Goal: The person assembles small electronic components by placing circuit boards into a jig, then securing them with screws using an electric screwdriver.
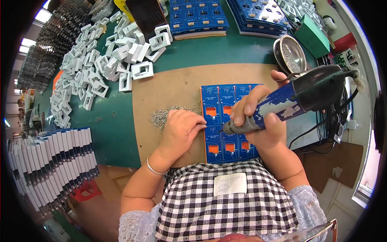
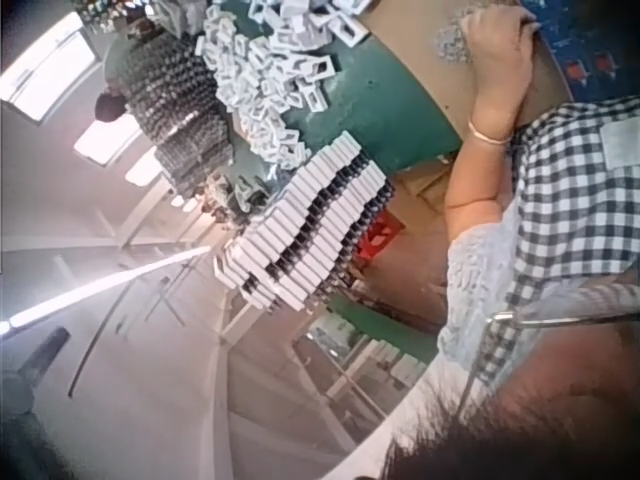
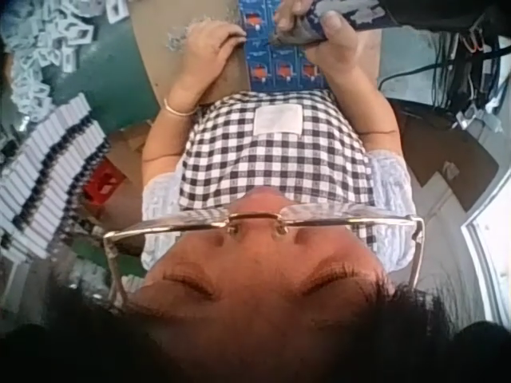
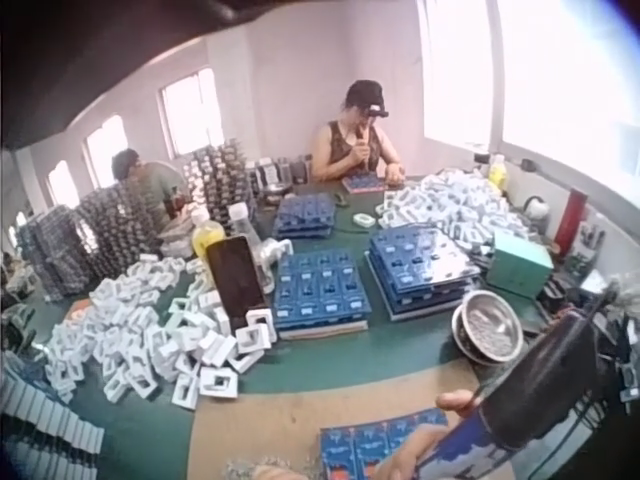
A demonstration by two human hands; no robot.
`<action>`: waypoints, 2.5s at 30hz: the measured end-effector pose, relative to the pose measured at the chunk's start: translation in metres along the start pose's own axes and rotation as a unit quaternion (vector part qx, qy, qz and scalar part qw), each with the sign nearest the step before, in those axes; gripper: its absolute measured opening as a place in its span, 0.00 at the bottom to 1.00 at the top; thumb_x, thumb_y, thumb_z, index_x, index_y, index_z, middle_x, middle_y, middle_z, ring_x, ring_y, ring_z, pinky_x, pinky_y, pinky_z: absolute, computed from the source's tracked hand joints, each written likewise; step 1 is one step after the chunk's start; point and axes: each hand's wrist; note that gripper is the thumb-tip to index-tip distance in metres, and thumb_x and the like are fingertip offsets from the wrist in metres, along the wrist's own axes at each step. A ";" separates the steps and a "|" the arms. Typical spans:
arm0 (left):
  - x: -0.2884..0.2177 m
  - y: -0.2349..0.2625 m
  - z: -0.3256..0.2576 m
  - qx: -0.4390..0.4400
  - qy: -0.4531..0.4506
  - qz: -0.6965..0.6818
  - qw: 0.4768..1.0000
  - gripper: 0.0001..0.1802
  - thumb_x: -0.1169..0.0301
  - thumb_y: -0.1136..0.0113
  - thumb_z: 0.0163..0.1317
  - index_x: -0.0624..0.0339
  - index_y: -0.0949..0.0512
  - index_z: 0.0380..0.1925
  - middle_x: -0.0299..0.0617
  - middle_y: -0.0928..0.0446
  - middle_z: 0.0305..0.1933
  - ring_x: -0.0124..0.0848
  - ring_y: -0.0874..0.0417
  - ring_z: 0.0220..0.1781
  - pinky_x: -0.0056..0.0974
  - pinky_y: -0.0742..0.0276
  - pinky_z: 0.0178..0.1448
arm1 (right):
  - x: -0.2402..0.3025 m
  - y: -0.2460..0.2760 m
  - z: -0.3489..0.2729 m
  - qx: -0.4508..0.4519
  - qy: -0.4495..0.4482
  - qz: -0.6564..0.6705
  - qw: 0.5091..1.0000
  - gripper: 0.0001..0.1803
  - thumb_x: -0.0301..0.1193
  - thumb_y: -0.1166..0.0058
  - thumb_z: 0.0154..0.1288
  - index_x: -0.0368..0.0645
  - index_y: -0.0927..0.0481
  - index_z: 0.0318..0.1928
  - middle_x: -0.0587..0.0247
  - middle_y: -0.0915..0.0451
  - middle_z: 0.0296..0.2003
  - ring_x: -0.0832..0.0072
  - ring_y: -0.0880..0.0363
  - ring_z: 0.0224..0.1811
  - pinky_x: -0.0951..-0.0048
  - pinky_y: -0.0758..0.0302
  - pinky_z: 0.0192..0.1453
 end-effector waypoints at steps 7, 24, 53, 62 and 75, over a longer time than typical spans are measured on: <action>-0.001 -0.001 0.001 -0.007 -0.013 0.032 0.999 0.07 0.71 0.32 0.52 0.51 0.21 0.31 0.32 0.20 0.33 0.33 0.22 0.38 0.42 0.37 0.52 | 0.000 -0.007 0.004 -0.012 -0.027 0.006 1.000 0.46 0.43 0.36 0.60 0.51 0.53 0.69 0.62 0.26 0.31 0.67 0.20 0.26 0.63 0.22 0.37; -0.002 0.016 0.012 0.100 0.014 0.030 0.994 0.05 0.70 0.34 0.55 0.49 0.20 0.31 0.30 0.21 0.31 0.31 0.22 0.37 0.40 0.40 0.53 | -0.017 -0.007 0.013 0.093 0.025 -0.070 0.993 0.46 0.36 0.36 0.61 0.45 0.54 0.70 0.57 0.23 0.31 0.65 0.19 0.29 0.64 0.20 0.37; -0.003 0.012 0.006 0.069 0.061 -0.032 0.995 0.03 0.72 0.37 0.58 0.51 0.18 0.32 0.31 0.20 0.30 0.30 0.21 0.35 0.39 0.42 0.52 | -0.019 0.001 0.007 0.068 -0.012 -0.055 0.996 0.44 0.36 0.36 0.61 0.44 0.53 0.68 0.57 0.24 0.31 0.66 0.19 0.28 0.66 0.20 0.36; -0.012 0.013 0.007 0.055 -0.002 0.083 0.995 0.05 0.71 0.35 0.55 0.48 0.19 0.32 0.30 0.22 0.32 0.31 0.24 0.40 0.43 0.41 0.54 | -0.019 -0.004 0.009 0.070 0.008 -0.087 0.994 0.45 0.37 0.36 0.61 0.41 0.53 0.68 0.57 0.23 0.30 0.66 0.20 0.27 0.67 0.20 0.35; -0.005 0.009 0.006 0.051 -0.032 0.082 0.995 0.10 0.73 0.33 0.51 0.49 0.20 0.34 0.30 0.24 0.32 0.32 0.25 0.39 0.45 0.39 0.53 | -0.014 -0.018 0.019 0.130 0.018 -0.195 0.972 0.37 0.29 0.38 0.58 0.36 0.45 0.62 0.61 0.22 0.32 0.74 0.21 0.35 0.68 0.26 0.51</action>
Point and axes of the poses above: each hand's wrist, its own z-axis towards the middle knuckle, its own y-axis out of the back of the hand, x = y × z
